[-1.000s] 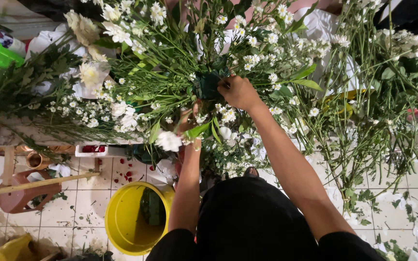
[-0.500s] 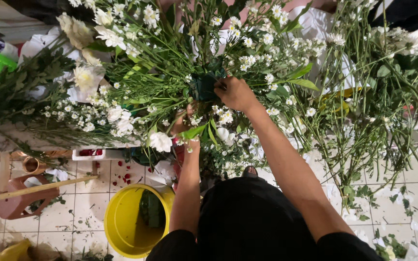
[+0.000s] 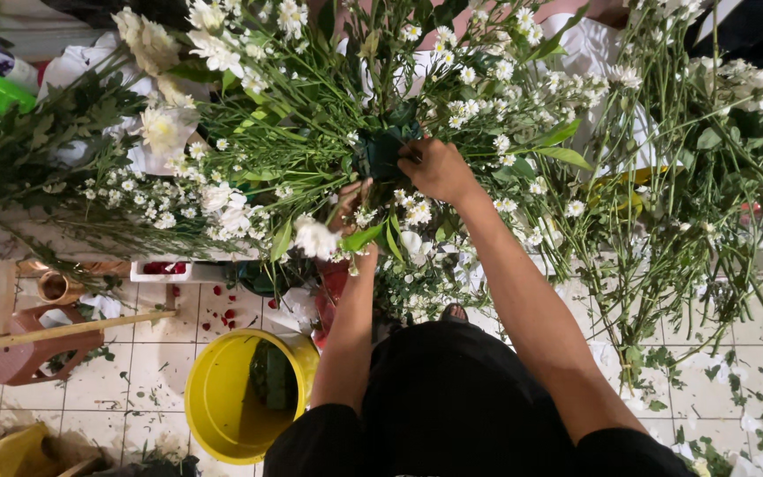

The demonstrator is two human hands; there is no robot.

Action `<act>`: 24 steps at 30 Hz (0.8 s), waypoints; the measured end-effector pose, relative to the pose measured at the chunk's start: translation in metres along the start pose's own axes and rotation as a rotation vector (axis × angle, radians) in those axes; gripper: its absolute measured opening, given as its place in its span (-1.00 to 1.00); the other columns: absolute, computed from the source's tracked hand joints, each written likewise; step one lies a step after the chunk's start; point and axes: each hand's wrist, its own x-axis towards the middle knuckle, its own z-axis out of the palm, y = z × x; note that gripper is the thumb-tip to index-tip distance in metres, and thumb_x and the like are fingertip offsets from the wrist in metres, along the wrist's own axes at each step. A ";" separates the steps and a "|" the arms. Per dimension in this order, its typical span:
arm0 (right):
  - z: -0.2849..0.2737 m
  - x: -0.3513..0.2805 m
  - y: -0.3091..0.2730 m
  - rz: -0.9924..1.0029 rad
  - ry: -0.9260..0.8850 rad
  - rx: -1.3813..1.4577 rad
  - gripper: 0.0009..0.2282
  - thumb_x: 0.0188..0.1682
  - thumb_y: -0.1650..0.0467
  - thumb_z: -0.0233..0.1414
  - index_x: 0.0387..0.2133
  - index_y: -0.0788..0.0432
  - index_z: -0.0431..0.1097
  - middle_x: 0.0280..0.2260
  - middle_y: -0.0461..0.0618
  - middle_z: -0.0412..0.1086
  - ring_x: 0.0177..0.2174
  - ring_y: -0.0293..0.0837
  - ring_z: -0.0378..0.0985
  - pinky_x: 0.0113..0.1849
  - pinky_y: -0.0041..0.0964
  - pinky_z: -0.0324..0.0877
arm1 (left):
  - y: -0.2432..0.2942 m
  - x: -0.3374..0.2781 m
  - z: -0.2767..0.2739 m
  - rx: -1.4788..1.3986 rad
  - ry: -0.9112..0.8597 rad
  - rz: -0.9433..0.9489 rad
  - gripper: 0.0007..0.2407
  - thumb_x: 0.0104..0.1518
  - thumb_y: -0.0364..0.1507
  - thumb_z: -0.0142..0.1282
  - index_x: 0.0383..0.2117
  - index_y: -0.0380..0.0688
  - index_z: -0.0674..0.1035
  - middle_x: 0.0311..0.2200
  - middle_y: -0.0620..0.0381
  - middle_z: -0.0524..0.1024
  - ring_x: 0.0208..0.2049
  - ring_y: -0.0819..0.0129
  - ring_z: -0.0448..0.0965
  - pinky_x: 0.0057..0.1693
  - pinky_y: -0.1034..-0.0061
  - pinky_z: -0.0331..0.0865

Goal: The person arranges a flower bouquet by cutting the stems with shears and inserting them into floral foam, while handling many white flowers.

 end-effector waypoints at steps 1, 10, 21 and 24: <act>0.000 0.001 0.000 -0.006 0.000 0.013 -0.76 -0.04 0.25 0.12 -0.18 0.05 0.58 -0.35 0.18 0.56 -0.22 0.32 0.60 -0.12 0.18 0.46 | 0.000 0.000 -0.031 -0.152 -0.218 -0.330 -0.26 0.00 -0.32 0.31 0.13 -0.62 0.07 0.15 -0.63 0.11 0.20 -0.47 0.17 0.35 -0.43 -0.14; 0.017 0.024 0.029 -0.079 0.047 0.015 -0.72 -0.07 0.22 0.11 -0.17 0.07 0.57 -0.28 0.20 0.57 -0.18 0.34 0.60 -0.09 0.26 0.46 | 0.060 0.022 -0.007 -0.008 -0.307 -0.787 -0.14 -0.11 -0.30 0.43 0.25 -0.40 0.05 0.19 -0.41 0.11 0.23 -0.14 0.10 0.29 -0.04 -0.15; -0.017 -0.036 0.010 0.091 -0.018 -0.065 -0.62 -0.11 0.03 0.01 -0.26 -0.05 0.57 -0.31 0.09 0.58 -0.20 0.25 0.65 -0.15 0.20 0.52 | 0.167 -0.055 0.000 0.561 -0.147 -0.882 -0.59 0.11 -0.44 0.24 0.03 -0.35 0.38 -0.09 -0.20 0.40 -0.09 0.09 0.39 0.03 0.23 0.24; -0.098 -0.133 -0.029 -0.198 0.153 0.285 -0.75 0.08 0.34 0.00 -0.12 0.27 0.51 -0.24 0.28 0.57 -0.21 0.27 0.66 -0.07 0.15 0.50 | 0.200 -0.057 -0.007 0.752 -0.052 -0.843 -0.71 0.17 -0.48 0.20 -0.03 -0.34 0.47 -0.17 -0.15 0.48 -0.18 0.15 0.46 -0.04 0.30 0.34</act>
